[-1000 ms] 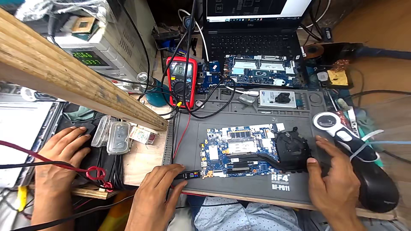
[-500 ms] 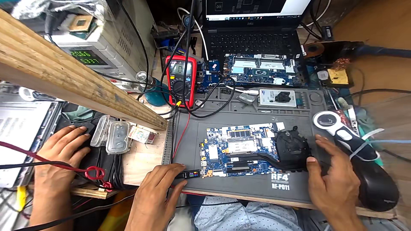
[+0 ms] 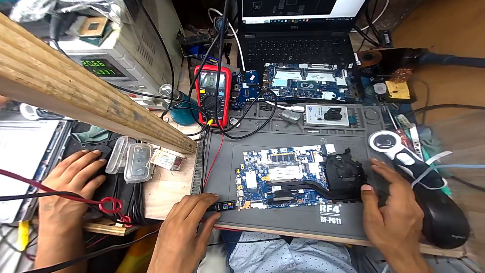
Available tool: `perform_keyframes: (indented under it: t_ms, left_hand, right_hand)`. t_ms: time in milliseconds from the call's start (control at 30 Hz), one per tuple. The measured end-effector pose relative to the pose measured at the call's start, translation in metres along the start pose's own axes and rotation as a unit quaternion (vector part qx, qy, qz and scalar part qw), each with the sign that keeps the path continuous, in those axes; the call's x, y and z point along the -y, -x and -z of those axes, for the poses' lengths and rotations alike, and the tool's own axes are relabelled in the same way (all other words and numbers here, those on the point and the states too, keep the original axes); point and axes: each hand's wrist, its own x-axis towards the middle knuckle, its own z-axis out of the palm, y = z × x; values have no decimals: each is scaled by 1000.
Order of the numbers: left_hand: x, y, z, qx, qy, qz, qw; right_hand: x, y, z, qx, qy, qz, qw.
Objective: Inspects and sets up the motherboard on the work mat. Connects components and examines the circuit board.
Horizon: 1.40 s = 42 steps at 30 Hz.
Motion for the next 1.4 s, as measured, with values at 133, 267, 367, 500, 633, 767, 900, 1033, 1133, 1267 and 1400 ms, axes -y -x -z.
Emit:
perform_keyframes:
  t_ms: [133, 267, 367, 500, 633, 767, 900, 1033, 1133, 1267, 1400]
  left_hand:
    - [0, 0, 0, 1, -2, 2, 1000]
    - [1, 1, -1, 2, -2, 2, 1000]
    - [0, 1, -2, 3, -1, 1, 1000]
    - [3, 3, 3, 11, -6, 3, 1000]
    - [0, 0, 8, 50, 18, -5, 999]
    - [3, -2, 6, 62, 36, -12, 997]
    - [1, -2, 8, 63, 29, -11, 998]
    - [1, -2, 8, 58, 20, -10, 998]
    - [2, 0, 8, 54, 23, -7, 998]
    - [1, 0, 8, 53, 20, -2, 998]
    - [2, 0, 5, 35, 3, -1, 999]
  right_hand:
    - [-1, 0, 0, 2, -1, -3, 1000]
    - [0, 1, 0, 0, -1, -3, 1000]
    - [0, 0, 1, 0, -2, -4, 1000]
    - [2, 1, -2, 0, 2, -7, 1000]
    - [2, 2, 0, -7, 7, -11, 1000]
    - [2, 1, 0, -3, -2, -5, 1000]
    - [3, 1, 1, -3, -9, -9, 1000]
    - [4, 1, 0, -4, -12, -1, 1000]
    - [4, 2, 0, 37, -8, 68, 997]
    - [23, 2, -3, 152, 58, 199, 966]
    - [44, 0, -6, 225, 74, 254, 938]
